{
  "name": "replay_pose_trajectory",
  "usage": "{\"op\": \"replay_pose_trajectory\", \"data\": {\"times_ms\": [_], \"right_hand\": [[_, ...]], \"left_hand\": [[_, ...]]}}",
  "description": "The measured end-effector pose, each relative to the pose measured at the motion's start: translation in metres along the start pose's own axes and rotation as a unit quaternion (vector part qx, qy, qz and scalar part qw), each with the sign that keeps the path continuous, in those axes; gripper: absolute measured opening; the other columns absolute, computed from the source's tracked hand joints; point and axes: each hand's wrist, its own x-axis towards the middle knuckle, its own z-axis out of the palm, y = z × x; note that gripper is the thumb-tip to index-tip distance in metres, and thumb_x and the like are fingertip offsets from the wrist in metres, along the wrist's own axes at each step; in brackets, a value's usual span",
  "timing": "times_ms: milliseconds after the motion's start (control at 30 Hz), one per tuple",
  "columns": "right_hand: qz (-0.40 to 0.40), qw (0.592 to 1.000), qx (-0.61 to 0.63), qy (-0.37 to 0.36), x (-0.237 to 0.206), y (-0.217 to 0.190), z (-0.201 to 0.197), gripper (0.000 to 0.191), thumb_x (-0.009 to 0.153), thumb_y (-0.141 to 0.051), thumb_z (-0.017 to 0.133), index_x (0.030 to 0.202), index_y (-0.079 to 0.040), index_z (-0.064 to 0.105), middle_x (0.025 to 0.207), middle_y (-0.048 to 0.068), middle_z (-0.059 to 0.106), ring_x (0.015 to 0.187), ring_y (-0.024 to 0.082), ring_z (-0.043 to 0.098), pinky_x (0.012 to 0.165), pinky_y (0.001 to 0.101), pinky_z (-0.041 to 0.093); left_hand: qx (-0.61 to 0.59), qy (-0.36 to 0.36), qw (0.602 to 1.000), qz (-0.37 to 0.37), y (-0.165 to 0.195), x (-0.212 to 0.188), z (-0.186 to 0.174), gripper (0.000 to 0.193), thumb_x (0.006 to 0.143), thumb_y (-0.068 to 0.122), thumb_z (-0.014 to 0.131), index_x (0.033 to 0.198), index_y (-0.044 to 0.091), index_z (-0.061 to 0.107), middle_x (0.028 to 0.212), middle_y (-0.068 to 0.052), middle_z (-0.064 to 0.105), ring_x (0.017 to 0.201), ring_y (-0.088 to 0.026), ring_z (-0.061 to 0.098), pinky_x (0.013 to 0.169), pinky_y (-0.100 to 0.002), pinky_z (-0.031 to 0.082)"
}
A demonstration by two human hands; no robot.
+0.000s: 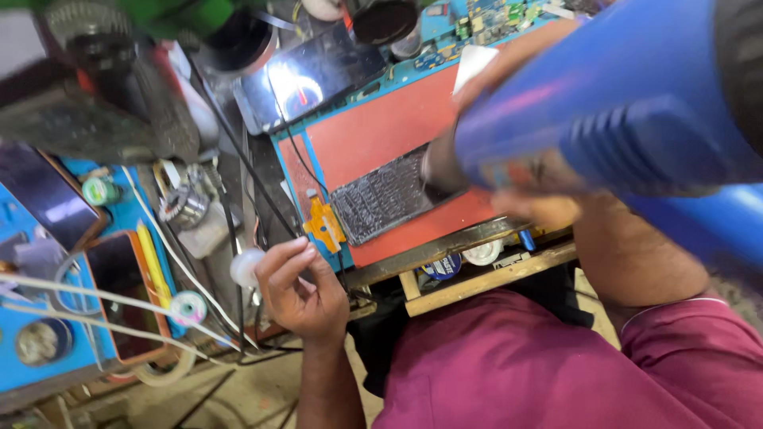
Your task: The person uses a precision knife to score and peel adhesive from a cracked smartphone screen, then applies heat with a heat gun to soften remaining adhesive. The screen remains attached to the phone body throughout the process.
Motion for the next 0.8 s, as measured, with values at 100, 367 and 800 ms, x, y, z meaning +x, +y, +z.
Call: {"op": "replay_pose_trajectory", "data": {"times_ms": [100, 367, 800], "right_hand": [[-0.041, 0.995, -0.085, -0.020, -0.001, 0.014, -0.003, 0.074, 0.080, -0.030, 0.078, 0.131, 0.007, 0.040, 0.120, 0.022, 0.055, 0.112, 0.034, 0.067, 0.100, 0.0446, 0.057], [-0.001, 0.998, -0.066, 0.020, -0.016, 0.015, 0.003, 0.068, 0.086, -0.032, 0.082, 0.131, 0.004, 0.045, 0.128, 0.020, 0.057, 0.118, 0.032, 0.067, 0.097, 0.0378, 0.058], [-0.115, 0.992, -0.040, 0.036, 0.003, 0.017, 0.026, 0.097, 0.088, -0.031, 0.085, 0.160, -0.009, 0.024, 0.136, 0.021, 0.049, 0.120, 0.037, 0.066, 0.097, 0.0472, 0.064]], "left_hand": [[-0.009, -0.002, 1.000, 0.014, 0.001, -0.002, 0.001, 0.019, 0.098, -0.010, 0.068, 0.109, 0.003, 0.060, 0.116, -0.011, 0.061, 0.105, -0.023, 0.062, 0.089, -0.030, 0.053], [-0.068, -0.024, 0.996, -0.056, -0.001, -0.012, -0.003, 0.017, 0.098, -0.005, 0.065, 0.113, 0.002, 0.064, 0.108, -0.011, 0.061, 0.085, -0.017, 0.058, 0.074, -0.026, 0.049], [-0.054, -0.030, 0.998, -0.001, 0.000, -0.004, -0.005, 0.012, 0.101, 0.002, 0.063, 0.113, 0.003, 0.063, 0.105, -0.012, 0.064, 0.094, -0.022, 0.063, 0.082, -0.030, 0.051]]}}
